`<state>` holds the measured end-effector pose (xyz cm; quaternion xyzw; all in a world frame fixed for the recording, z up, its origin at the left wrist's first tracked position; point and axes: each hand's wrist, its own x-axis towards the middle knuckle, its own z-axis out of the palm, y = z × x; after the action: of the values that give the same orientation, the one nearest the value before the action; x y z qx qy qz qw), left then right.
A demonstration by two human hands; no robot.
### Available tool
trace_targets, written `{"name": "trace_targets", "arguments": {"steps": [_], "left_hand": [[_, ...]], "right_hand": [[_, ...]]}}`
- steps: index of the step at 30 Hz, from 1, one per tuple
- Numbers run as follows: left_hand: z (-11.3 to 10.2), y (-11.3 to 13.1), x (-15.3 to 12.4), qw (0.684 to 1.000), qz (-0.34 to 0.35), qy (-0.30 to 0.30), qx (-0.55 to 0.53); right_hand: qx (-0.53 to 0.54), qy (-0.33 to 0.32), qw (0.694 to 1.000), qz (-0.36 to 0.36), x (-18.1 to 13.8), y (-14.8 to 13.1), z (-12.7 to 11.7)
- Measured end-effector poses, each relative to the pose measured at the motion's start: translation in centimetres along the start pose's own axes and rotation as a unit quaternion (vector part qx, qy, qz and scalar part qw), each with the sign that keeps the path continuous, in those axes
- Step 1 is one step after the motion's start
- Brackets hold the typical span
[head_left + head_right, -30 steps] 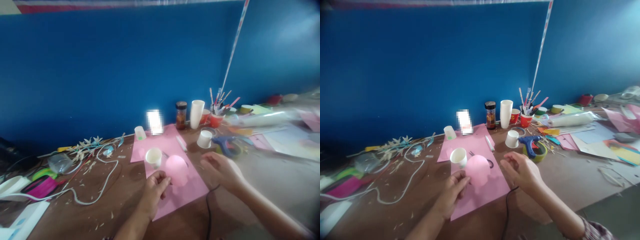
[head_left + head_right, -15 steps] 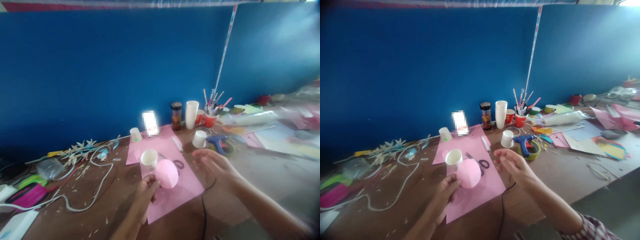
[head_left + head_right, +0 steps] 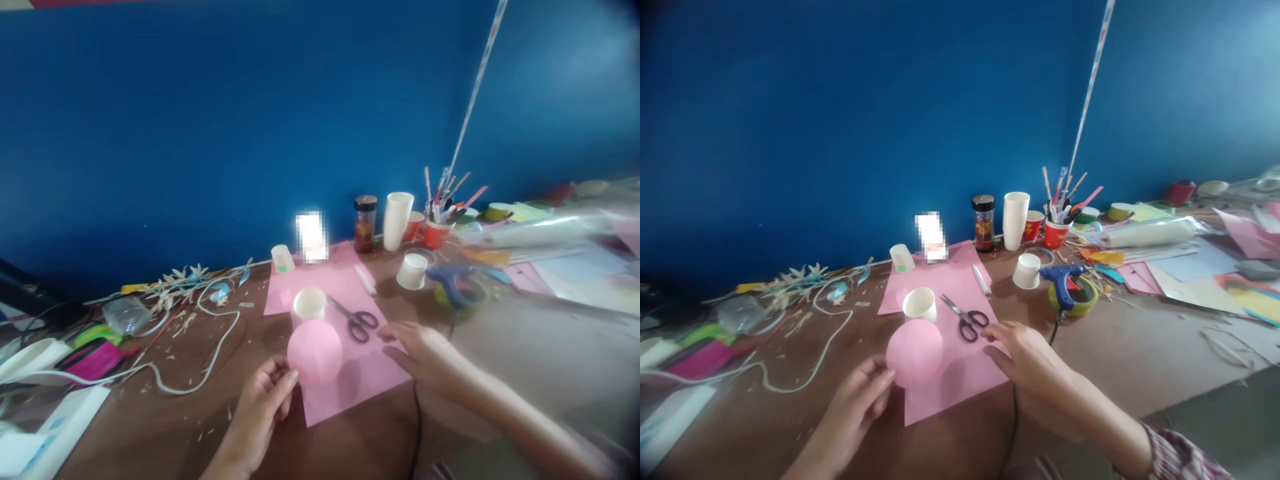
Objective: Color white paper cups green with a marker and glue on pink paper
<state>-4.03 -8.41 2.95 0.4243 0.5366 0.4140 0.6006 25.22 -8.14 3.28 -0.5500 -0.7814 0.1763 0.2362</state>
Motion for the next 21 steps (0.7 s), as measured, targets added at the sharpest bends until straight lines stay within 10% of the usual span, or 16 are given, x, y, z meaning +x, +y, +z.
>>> {"name": "trace_targets", "arguments": {"steps": [11, 21], "left_hand": [[-4.6, -0.9, -0.9, 0.996, 0.004, 0.085, -0.001], [-0.9, -1.0, -0.5, 1.000, -0.006, -0.008, -0.013]], "right_hand": [[-0.150, -0.063, 0.986, -0.031, 6.8, -4.1, 1.8], [0.039, -0.076, 0.996, -0.010, 5.3, -3.5, 2.6]]}}
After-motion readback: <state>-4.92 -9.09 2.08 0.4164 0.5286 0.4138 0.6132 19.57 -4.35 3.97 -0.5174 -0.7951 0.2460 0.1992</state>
